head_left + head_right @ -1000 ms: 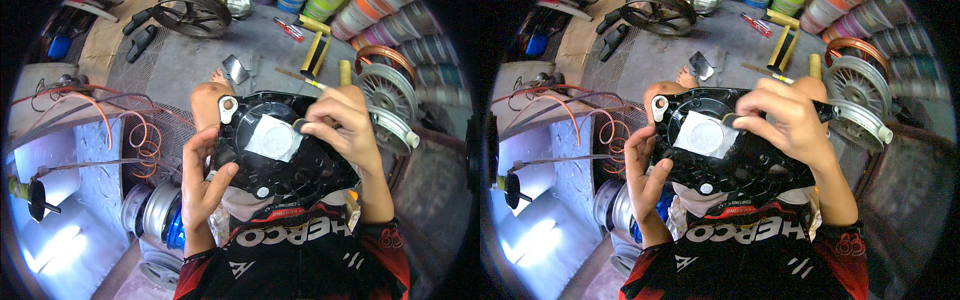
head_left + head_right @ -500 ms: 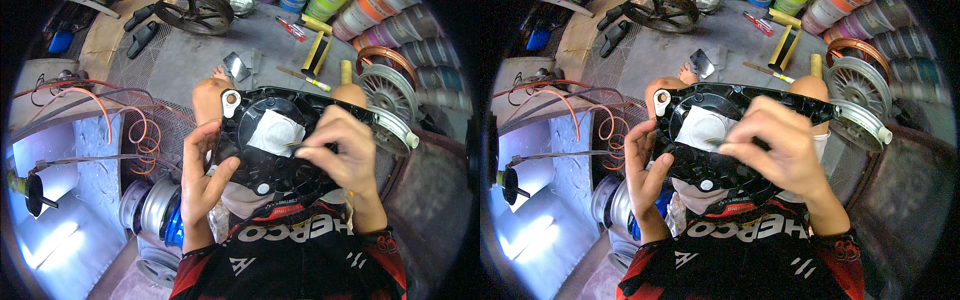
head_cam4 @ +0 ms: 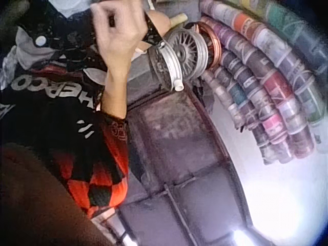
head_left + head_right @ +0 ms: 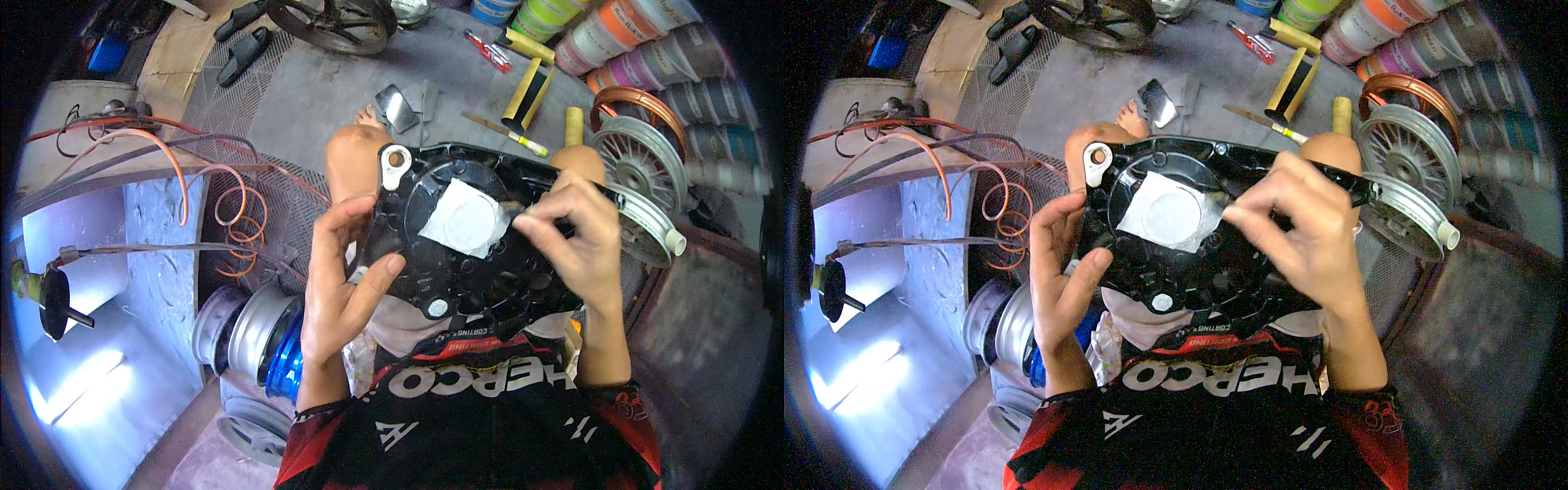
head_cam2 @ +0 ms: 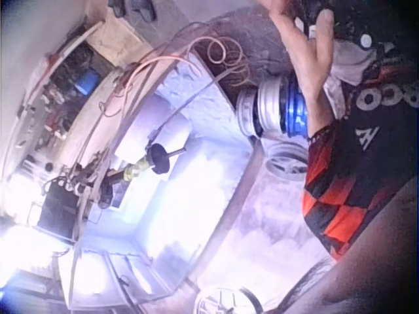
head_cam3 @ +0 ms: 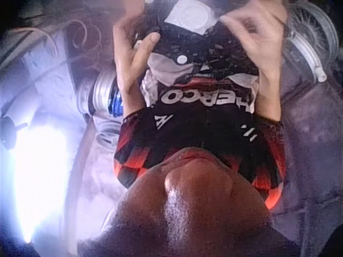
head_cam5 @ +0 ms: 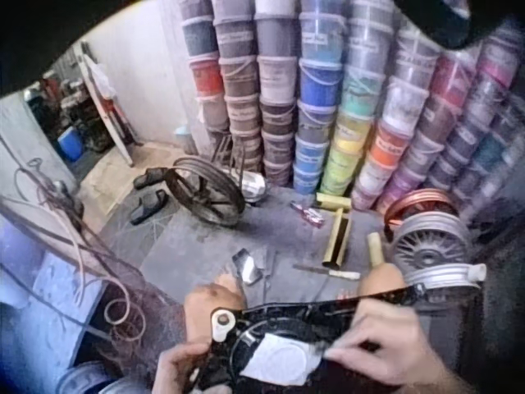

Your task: The person sits on the floor and uses a heat gun on a black mechanical part. They then apply masking tape to specific areas, use a small brush to apply a white substance, and scrape the surface with a metal tool.

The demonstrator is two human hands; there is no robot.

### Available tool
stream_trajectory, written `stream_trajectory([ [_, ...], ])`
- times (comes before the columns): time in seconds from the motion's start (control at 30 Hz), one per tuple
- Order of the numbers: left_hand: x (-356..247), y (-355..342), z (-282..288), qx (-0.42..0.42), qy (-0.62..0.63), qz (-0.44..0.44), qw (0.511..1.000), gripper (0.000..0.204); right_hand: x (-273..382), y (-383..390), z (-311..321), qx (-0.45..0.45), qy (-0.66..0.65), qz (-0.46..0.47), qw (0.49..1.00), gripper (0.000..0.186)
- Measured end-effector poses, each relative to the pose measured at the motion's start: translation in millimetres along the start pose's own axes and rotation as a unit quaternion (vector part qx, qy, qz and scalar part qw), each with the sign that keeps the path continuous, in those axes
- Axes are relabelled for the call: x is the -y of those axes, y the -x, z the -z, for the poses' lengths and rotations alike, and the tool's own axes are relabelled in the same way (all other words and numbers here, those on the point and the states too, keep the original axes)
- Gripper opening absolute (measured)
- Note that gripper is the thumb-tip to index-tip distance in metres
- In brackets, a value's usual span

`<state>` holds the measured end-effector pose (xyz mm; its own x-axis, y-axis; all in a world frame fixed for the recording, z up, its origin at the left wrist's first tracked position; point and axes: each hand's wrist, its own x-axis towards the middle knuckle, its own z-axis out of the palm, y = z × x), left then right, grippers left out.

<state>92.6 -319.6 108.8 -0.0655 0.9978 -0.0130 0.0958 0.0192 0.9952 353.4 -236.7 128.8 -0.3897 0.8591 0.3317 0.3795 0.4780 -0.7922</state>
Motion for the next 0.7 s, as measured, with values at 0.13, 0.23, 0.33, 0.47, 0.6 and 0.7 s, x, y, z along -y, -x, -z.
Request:
stream_trajectory([
  [0.13, -3, -3, -1, -0.002, -0.001, 0.010, 1.000, 0.061, 20, -13, -13, 0.048, -0.076, 0.054, 0.994, 0.016],
  [0.23, -1, -1, -1, 0.000, -0.010, -0.001, 1.000, 0.060, 4, -7, -11, 0.050, -0.039, 0.032, 0.997, 0.017],
  [0.33, -5, -5, -4, -0.006, 0.007, 0.004, 1.000, 0.059, 1, -8, 4, 0.030, -0.020, 0.026, 0.999, 0.017],
  [0.47, -5, -2, 0, 0.000, -0.021, 0.010, 1.000, 0.059, 2, -15, -11, 0.076, -0.056, 0.068, 0.993, 0.015],
  [0.6, -2, -2, 0, -0.003, -0.004, -0.004, 1.000, 0.059, -6, -12, 14, 0.037, -0.021, 0.000, 0.999, 0.014],
  [0.7, -4, -4, -2, -0.002, 0.006, 0.005, 1.000, 0.060, 9, -20, 0, 0.089, -0.097, 0.078, 0.988, 0.016],
])
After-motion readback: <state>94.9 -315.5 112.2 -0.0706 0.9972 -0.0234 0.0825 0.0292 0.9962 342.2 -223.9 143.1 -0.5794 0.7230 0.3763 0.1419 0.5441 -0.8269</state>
